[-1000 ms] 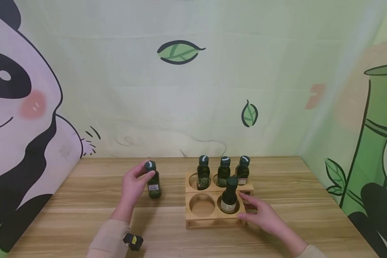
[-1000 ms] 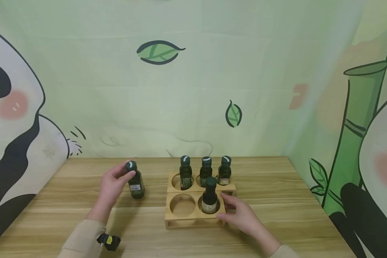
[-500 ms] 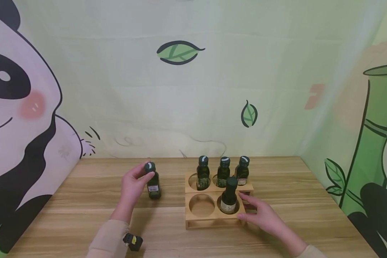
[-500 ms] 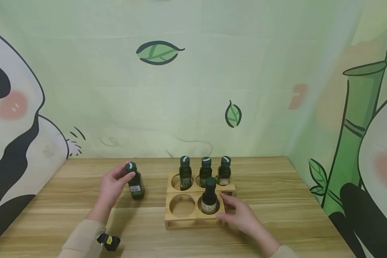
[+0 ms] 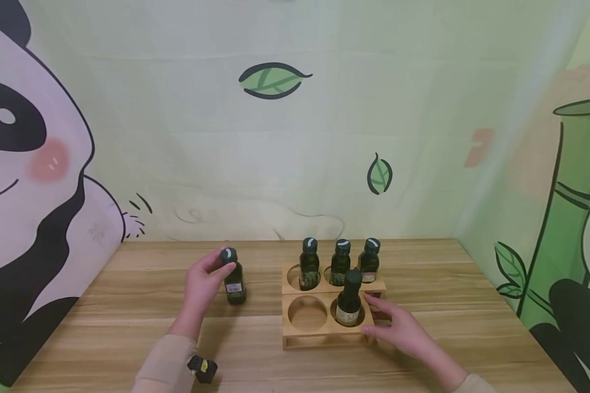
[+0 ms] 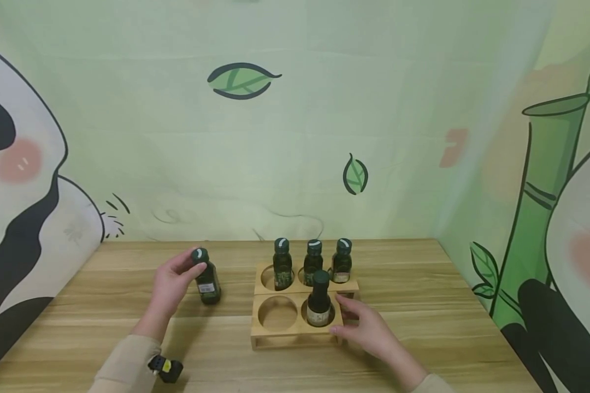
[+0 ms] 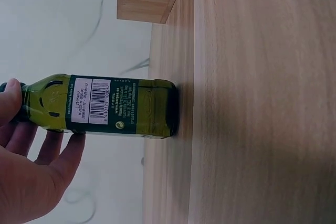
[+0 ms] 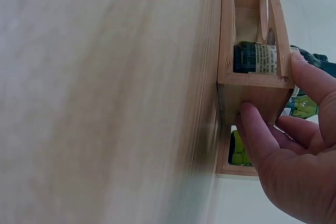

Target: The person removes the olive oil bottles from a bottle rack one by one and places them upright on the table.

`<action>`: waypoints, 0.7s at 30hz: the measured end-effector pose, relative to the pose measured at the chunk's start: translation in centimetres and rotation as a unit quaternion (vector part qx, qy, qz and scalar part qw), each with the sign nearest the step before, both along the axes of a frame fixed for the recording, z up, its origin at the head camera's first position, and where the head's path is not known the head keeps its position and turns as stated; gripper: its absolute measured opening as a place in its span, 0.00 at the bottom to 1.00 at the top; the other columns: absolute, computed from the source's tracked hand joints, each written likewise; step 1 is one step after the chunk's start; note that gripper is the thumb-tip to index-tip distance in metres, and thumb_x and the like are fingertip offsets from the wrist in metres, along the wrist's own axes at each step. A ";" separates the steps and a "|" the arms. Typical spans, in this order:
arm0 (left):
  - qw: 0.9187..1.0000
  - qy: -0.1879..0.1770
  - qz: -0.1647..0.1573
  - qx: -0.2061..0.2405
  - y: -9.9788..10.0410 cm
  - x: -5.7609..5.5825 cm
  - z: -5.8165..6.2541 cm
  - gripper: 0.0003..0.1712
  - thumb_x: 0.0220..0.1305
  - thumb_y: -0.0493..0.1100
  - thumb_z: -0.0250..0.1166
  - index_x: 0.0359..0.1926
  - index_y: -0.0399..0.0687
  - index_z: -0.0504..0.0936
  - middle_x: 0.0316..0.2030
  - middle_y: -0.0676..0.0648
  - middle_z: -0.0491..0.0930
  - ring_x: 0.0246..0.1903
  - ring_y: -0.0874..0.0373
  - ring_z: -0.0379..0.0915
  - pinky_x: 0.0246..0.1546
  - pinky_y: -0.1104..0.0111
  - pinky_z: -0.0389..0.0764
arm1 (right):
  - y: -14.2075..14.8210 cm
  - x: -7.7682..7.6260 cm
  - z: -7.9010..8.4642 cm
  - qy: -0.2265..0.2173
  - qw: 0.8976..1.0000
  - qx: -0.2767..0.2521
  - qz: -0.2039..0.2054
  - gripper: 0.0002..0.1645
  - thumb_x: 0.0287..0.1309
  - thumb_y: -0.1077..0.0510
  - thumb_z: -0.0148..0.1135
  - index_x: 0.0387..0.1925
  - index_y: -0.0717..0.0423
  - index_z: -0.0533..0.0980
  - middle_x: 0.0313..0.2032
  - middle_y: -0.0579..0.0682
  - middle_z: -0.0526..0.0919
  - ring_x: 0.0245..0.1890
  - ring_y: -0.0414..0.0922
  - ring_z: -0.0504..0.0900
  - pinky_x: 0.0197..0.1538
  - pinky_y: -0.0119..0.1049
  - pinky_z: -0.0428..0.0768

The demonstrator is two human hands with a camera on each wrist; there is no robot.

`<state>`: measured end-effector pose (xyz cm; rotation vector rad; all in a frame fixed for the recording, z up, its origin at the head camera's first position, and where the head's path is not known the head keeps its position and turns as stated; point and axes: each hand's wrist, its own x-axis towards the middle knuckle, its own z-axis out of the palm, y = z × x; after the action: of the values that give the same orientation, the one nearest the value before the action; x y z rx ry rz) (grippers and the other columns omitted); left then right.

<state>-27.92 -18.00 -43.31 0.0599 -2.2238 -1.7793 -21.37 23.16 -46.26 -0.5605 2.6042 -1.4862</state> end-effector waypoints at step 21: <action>1.000 -0.001 -0.012 -0.028 -0.1 -0.5 0.1 0.26 0.62 0.36 0.70 0.61 0.42 0.79 0.52 0.36 0.81 0.56 0.44 0.76 0.56 0.56 0.74 | -0.1 0.1 0.0 -0.002 1.000 0.004 -0.010 0.45 0.56 0.55 0.73 0.68 0.69 0.64 0.64 0.72 0.67 0.55 0.63 0.78 0.50 0.42 0.82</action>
<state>-28.39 -18.06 -43.19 0.0240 -2.2834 -1.7291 -21.29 23.05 -46.22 -0.5315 2.6186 -1.4795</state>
